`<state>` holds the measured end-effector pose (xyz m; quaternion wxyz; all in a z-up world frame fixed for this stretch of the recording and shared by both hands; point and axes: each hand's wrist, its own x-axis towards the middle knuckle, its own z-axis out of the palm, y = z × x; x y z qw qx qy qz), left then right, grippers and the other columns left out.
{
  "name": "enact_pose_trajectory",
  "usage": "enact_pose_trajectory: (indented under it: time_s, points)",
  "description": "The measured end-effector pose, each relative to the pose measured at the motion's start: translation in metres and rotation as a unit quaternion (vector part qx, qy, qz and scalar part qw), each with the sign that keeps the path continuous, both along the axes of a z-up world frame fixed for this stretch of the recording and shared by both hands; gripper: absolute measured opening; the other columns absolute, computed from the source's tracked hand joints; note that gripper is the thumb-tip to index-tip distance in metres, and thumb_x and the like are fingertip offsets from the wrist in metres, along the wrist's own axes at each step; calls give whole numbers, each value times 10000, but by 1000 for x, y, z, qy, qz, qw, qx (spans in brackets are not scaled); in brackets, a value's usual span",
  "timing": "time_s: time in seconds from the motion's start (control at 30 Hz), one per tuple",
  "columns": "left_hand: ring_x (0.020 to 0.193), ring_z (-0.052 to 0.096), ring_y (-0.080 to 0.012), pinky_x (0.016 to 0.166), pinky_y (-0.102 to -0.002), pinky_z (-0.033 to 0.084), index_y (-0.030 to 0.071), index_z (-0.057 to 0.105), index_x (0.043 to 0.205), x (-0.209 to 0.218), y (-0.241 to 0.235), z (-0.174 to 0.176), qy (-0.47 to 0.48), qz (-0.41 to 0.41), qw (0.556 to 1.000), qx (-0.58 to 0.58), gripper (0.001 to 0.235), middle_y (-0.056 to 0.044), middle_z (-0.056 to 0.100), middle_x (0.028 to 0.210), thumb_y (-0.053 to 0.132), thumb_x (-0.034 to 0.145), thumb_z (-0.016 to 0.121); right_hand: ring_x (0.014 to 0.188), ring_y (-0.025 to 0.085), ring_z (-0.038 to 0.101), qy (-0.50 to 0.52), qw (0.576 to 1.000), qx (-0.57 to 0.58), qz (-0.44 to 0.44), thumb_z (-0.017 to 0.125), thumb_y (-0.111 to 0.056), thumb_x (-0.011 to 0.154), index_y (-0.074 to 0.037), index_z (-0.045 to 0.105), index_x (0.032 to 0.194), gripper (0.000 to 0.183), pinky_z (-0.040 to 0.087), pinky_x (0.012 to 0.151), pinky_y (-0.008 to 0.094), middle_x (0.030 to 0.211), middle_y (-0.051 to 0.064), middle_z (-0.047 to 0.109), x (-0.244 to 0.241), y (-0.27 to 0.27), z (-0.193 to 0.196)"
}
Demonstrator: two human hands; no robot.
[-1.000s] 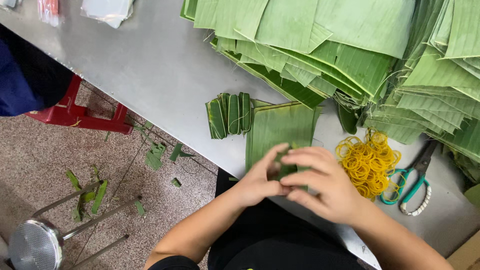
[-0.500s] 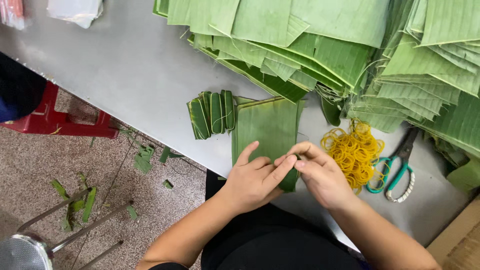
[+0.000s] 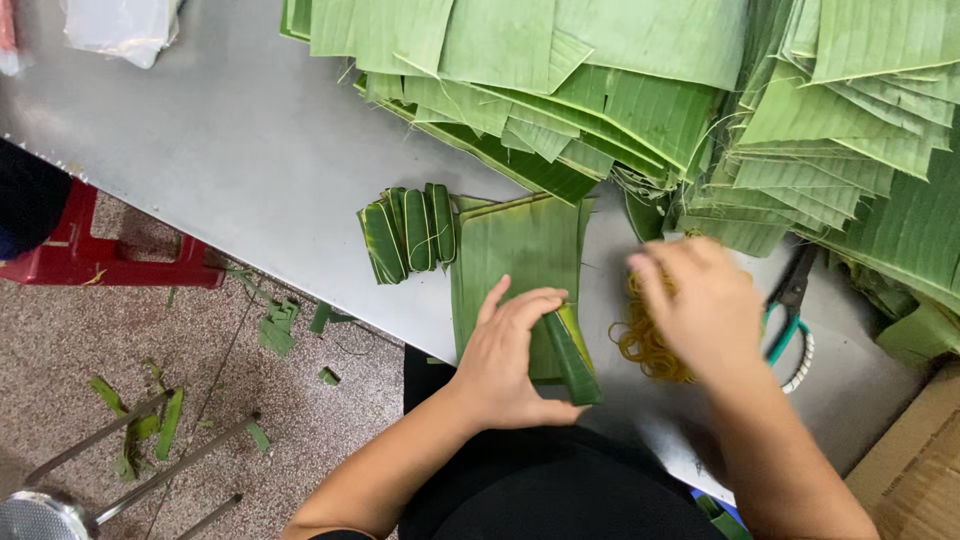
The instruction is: The person repeatedly folds banana leaves into small rectangular pouches, places a pink sausage-like item inside each, and secures them with yellow rubber bands. The finished pouches are stacked on the table. The process is repeated multiple times throughout the clip.
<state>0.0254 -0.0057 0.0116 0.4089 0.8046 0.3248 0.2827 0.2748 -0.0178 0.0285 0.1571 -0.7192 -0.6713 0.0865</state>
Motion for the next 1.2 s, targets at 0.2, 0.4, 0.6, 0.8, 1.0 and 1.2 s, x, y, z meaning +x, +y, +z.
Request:
enact_pose_trajectory:
  time_s: [0.2, 0.4, 0.6, 0.8, 1.0, 1.2]
  points:
    - [1395, 565, -330, 1318, -598, 219, 86, 433, 1462, -8, 8, 8, 11, 5, 999, -44, 1108, -148, 593, 1418, 534, 583, 938, 907, 292, 687, -88, 995, -18, -36, 724, -311, 985, -178, 778, 1023, 149, 550, 767, 401, 929, 51, 689, 29, 1, -9]
    - [1404, 561, -332, 1326, -607, 212, 90, 428, 1483, -5, 12, 12, -13, -32, 997, -69, 1112, -143, 592, 1423, 529, 594, 934, 856, 293, 689, -59, 994, -79, -41, 726, -346, 933, -169, 781, 963, 187, 549, 725, 400, 912, 53, 700, 34, -3, -5]
    - [1478, 513, -321, 1344, -543, 259, 97, 408, 1542, -10, 8, 8, -47, -38, 994, -95, 1098, -137, 530, 1510, 484, 649, 916, 881, 284, 687, 16, 999, -25, -38, 689, -246, 1004, -93, 708, 1022, 156, 544, 760, 402, 987, 96, 694, 29, -4, 13]
    - [1381, 469, -237, 1271, -395, 321, 57, 354, 1561, -4, 9, -3, -286, -57, 897, -331, 1072, -110, 471, 1536, 506, 751, 895, 772, 232, 684, 297, 944, -117, 90, 661, -176, 926, -74, 642, 985, 120, 558, 696, 358, 876, 87, 672, -16, -15, 17]
    - [1173, 547, -209, 1088, -397, 408, 31, 317, 1569, -10, 7, 7, -402, -61, 762, -503, 1142, -118, 493, 1465, 519, 728, 916, 899, 212, 619, 543, 817, -104, 163, 544, -126, 1032, -34, 575, 1028, 97, 516, 879, 367, 967, 42, 626, -39, -18, -18]
    - [1263, 616, -253, 1085, -424, 441, 95, 381, 1480, -28, 15, 20, -14, -75, 995, 71, 1149, -119, 548, 1494, 513, 558, 924, 645, 136, 483, 730, 633, -257, -15, 628, -75, 975, 16, 655, 961, 96, 375, 576, 301, 748, 18, 568, -17, -23, -22]
